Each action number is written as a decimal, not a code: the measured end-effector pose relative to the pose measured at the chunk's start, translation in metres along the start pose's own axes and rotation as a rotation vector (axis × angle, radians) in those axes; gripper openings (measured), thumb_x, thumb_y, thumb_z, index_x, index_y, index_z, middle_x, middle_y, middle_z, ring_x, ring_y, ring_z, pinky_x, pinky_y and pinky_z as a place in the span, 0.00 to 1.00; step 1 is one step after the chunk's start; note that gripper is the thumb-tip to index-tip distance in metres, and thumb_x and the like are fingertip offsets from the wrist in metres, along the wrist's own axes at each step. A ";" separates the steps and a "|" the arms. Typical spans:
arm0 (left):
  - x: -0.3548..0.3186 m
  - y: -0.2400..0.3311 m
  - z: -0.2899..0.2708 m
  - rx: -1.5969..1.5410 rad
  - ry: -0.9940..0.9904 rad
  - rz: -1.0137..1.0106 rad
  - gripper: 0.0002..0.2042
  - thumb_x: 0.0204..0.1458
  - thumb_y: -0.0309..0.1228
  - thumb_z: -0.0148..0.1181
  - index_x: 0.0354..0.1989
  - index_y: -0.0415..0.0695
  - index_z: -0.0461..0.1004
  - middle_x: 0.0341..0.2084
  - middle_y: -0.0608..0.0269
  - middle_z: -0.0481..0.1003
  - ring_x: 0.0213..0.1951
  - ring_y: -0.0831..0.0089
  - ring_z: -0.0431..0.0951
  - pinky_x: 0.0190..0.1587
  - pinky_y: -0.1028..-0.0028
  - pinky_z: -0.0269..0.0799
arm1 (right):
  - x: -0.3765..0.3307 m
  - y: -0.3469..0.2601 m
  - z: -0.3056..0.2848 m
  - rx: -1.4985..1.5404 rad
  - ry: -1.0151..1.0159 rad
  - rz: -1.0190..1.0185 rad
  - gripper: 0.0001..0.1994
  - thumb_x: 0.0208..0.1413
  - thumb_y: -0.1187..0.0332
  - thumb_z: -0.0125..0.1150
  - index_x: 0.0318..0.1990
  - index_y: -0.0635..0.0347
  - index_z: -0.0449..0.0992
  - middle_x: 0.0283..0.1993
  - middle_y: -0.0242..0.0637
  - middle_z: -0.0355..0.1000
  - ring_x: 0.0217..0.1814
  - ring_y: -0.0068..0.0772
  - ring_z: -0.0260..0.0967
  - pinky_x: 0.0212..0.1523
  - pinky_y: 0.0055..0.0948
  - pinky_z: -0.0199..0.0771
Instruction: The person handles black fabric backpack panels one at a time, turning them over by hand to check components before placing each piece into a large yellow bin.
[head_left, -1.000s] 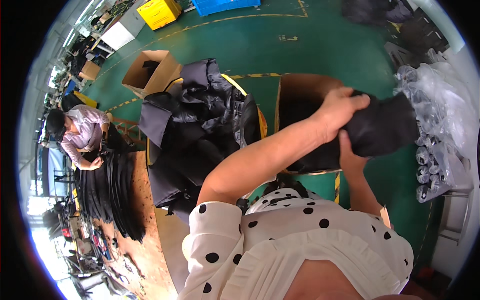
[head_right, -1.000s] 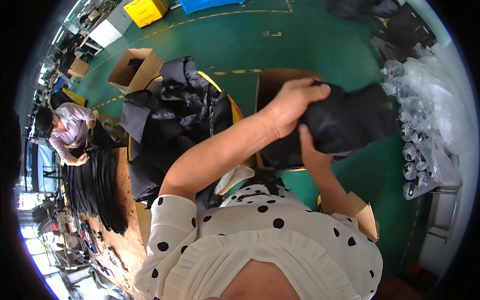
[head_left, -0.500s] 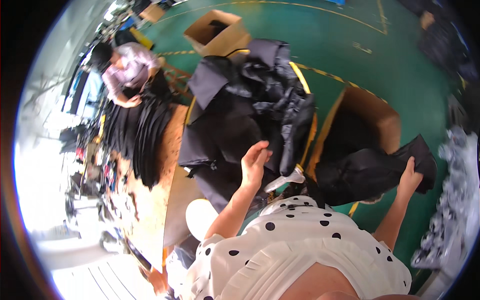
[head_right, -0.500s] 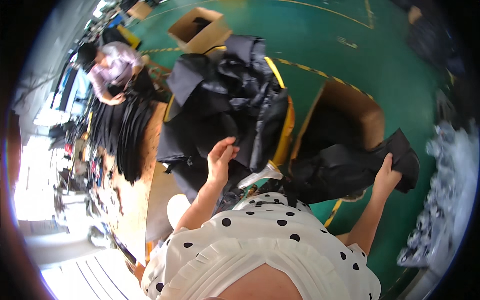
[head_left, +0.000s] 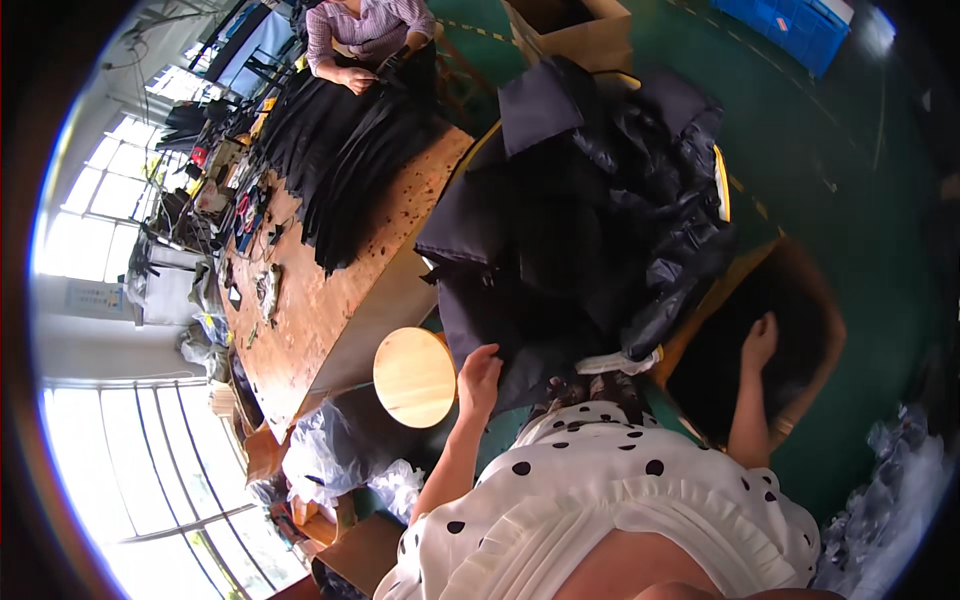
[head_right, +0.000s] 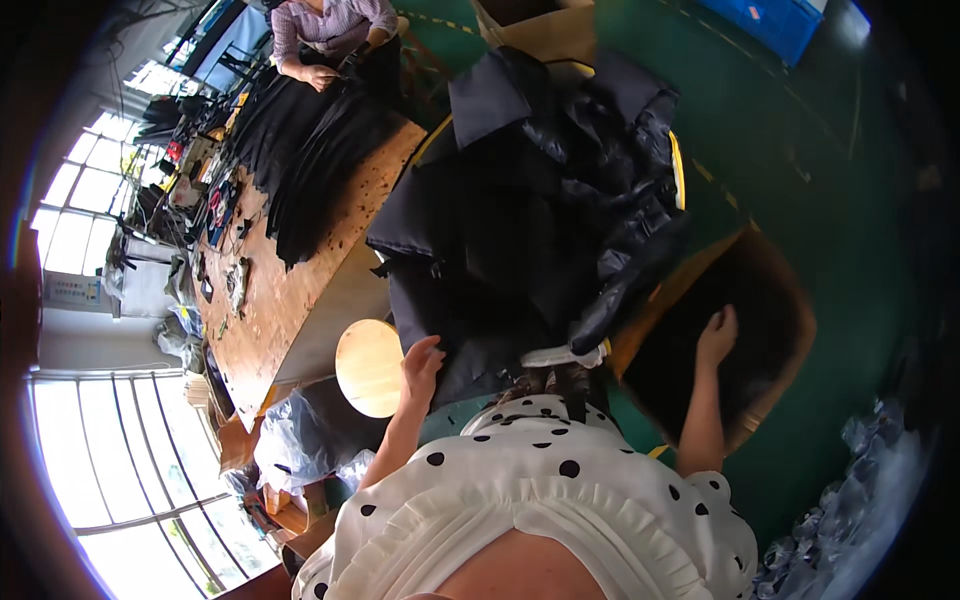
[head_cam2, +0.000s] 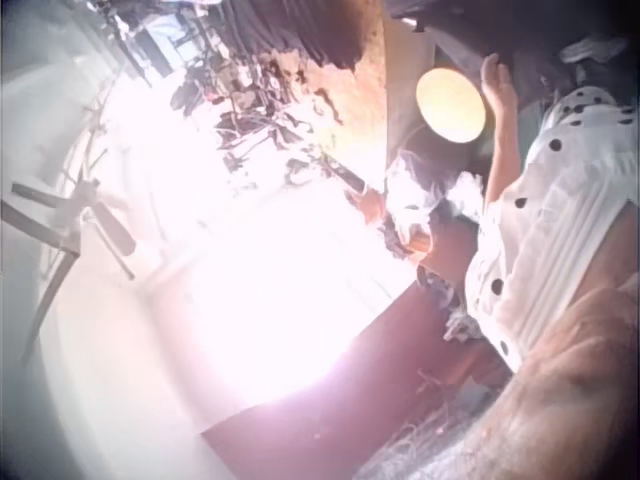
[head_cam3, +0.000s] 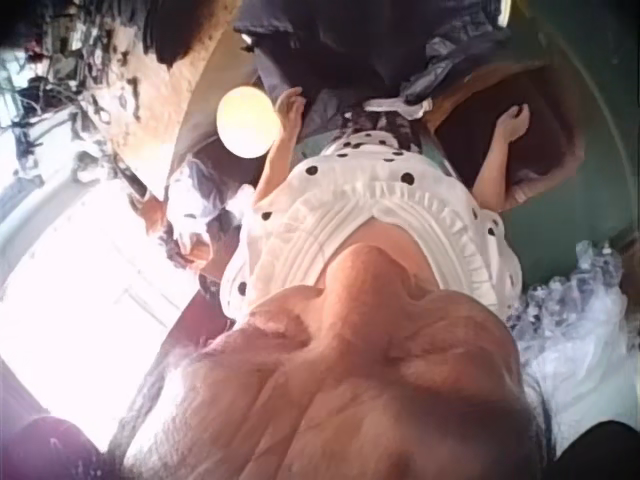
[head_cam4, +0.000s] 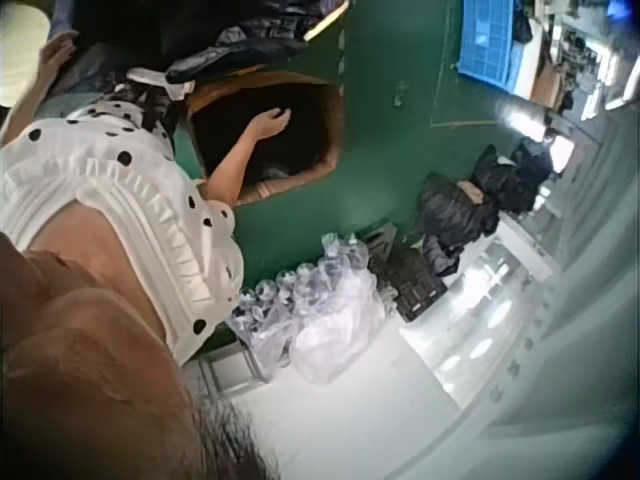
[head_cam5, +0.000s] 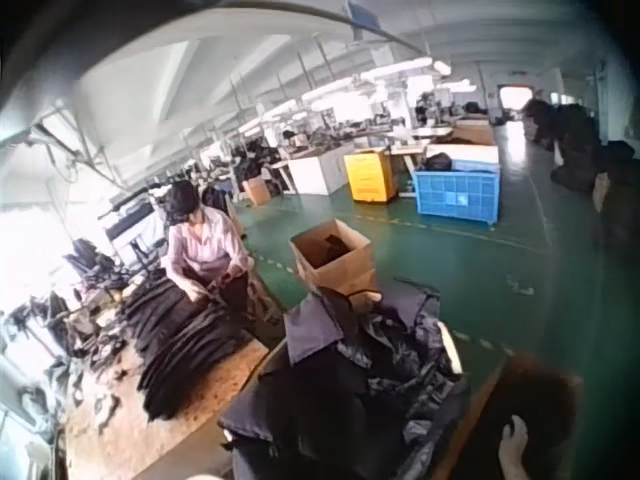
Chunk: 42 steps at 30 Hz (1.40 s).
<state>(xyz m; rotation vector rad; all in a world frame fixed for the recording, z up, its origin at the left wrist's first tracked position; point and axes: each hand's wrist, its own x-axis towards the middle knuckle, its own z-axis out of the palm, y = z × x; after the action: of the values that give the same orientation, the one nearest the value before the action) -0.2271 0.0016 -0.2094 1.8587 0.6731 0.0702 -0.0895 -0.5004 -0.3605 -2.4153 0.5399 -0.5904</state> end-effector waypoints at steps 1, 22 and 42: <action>-0.003 -0.006 -0.010 0.123 0.071 0.149 0.11 0.47 0.24 0.53 0.41 0.40 0.71 0.38 0.55 0.72 0.35 0.67 0.74 0.39 0.73 0.70 | 0.027 -0.047 -0.015 0.042 0.115 -0.149 0.14 0.55 0.71 0.50 0.48 0.62 0.69 0.50 0.44 0.67 0.53 0.44 0.63 0.53 0.35 0.62; 0.028 -0.047 -0.012 0.604 -0.111 0.648 0.24 0.37 0.27 0.60 0.48 0.51 0.68 0.56 0.59 0.57 0.57 0.55 0.56 0.56 0.57 0.53 | -0.085 -0.378 0.190 0.102 -1.008 -0.246 0.39 0.47 0.53 0.57 0.62 0.63 0.47 0.49 0.61 0.64 0.55 0.53 0.61 0.54 0.38 0.62; 0.128 0.020 -0.027 -0.820 -0.246 -0.179 0.41 0.44 0.42 0.62 0.63 0.47 0.45 0.49 0.57 0.63 0.44 0.68 0.67 0.48 0.70 0.61 | 0.025 -0.479 -0.147 0.198 0.483 -0.681 0.22 0.41 0.83 0.44 0.47 0.57 0.72 0.41 0.44 0.73 0.34 0.33 0.74 0.35 0.27 0.71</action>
<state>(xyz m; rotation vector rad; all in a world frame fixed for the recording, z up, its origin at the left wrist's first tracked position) -0.1214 0.0814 -0.2153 0.9952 0.5239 -0.0023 -0.0316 -0.2209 0.0524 -2.2293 -0.1853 -1.4571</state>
